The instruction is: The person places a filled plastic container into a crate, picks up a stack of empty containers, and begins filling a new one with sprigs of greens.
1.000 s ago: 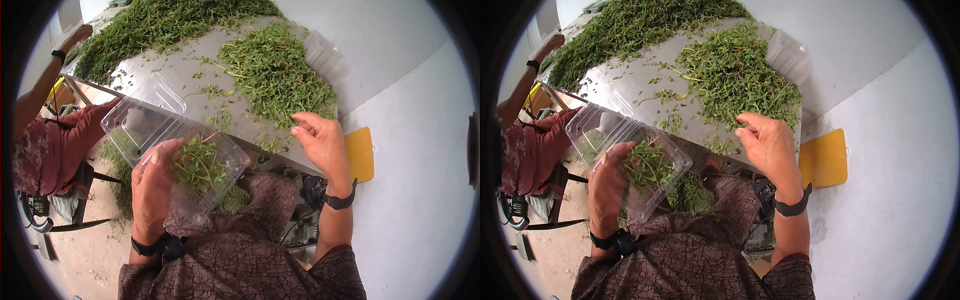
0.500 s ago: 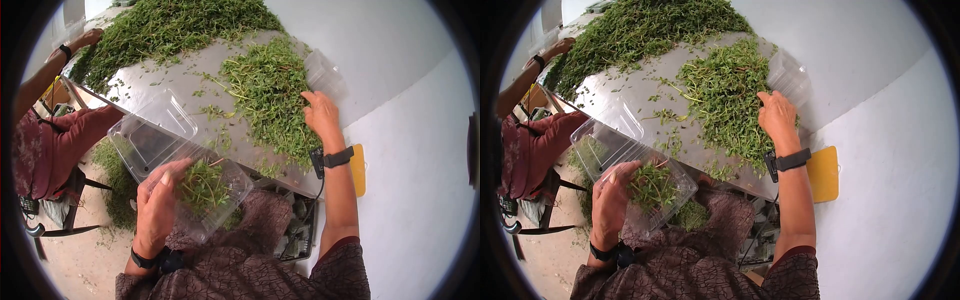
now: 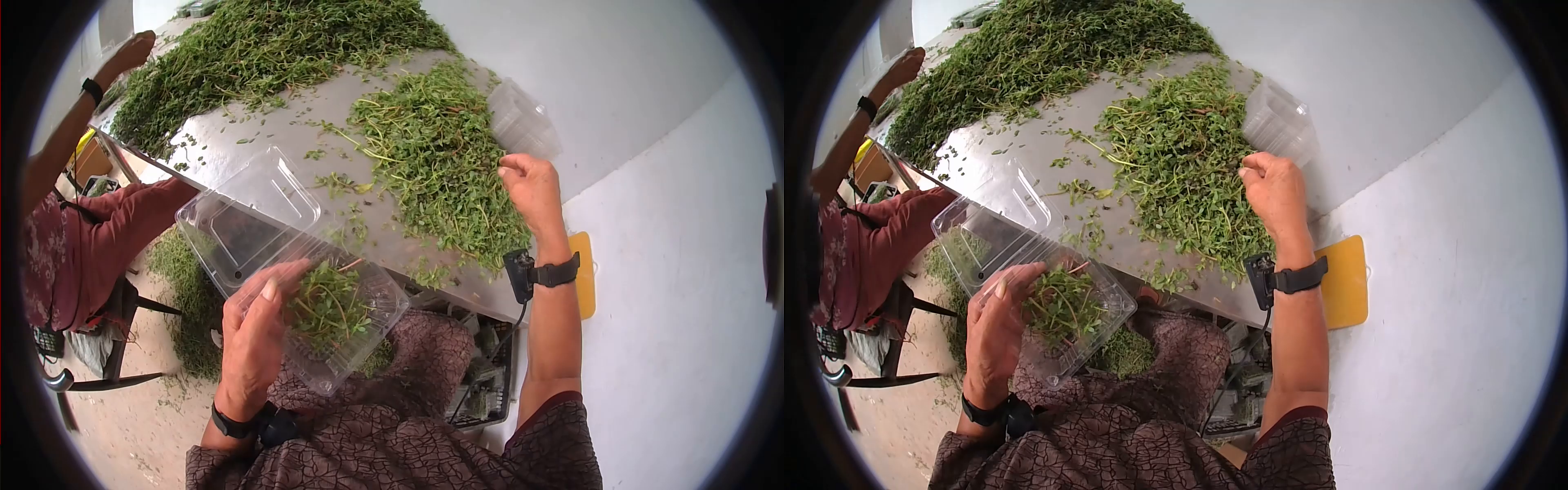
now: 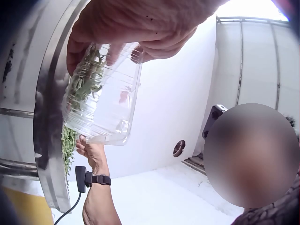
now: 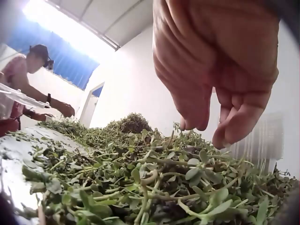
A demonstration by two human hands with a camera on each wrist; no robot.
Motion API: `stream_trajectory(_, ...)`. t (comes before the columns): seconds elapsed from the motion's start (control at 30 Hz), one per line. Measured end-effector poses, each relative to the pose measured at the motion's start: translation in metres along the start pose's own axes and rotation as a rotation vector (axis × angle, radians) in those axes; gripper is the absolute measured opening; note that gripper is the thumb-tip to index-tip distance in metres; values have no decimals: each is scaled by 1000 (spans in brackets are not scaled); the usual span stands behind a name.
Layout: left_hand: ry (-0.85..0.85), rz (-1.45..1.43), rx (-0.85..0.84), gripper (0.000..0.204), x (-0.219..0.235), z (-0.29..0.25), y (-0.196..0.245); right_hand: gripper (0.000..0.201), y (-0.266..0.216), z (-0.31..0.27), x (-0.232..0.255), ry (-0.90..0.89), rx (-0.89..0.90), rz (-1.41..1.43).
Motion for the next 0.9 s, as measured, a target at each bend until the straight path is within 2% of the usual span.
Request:
stream_trajectory(0.03, -3, 3, 1, 43, -1, -1, 0, 25, 3, -2, -2, 3, -2, 2)
stream_trajectory(0.1, -15, -3, -12, 43, -2, -1, 2, 28, 6, -5, -9, -49, -24, -258)
stream_trajectory(0.17, -9, 8, -8, 43, 0, -2, 1, 33, 5, -9, -14, -114, -65, -289)
stream_trajectory(0.27, -4, 14, -5, 43, 1, -2, 1, 26, 7, -7, -21, -127, 3, -377)
stream_trajectory(0.37, -2, 13, -5, 43, 2, -3, 1, 18, 4, -2, -14, -61, 41, -353)
stream_trajectory(0.47, 3, 22, 2, 43, 4, -2, 0, 13, 4, -4, 7, 77, 21, 40)
stream_trajectory(0.67, -16, 14, 3, 43, 3, -1, -1, 13, 9, -17, 17, 76, -157, 233)
stream_trajectory(0.77, -19, 16, -6, 43, 4, -2, -2, 11, 10, -21, 25, 141, -69, 384)
stream_trajectory(0.9, -13, 29, 14, 43, 1, -2, 0, 10, -3, -30, 37, 112, -51, 588)
Point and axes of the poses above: each hand's wrist, its own z-axis towards the middle knuckle, its own x-axis out of the back of the hand, y = z × x, the point moved 6 cm from there along z, towards the middle knuckle, and after that the axes turned 11 degrees about -y, right-handed, at the moved point
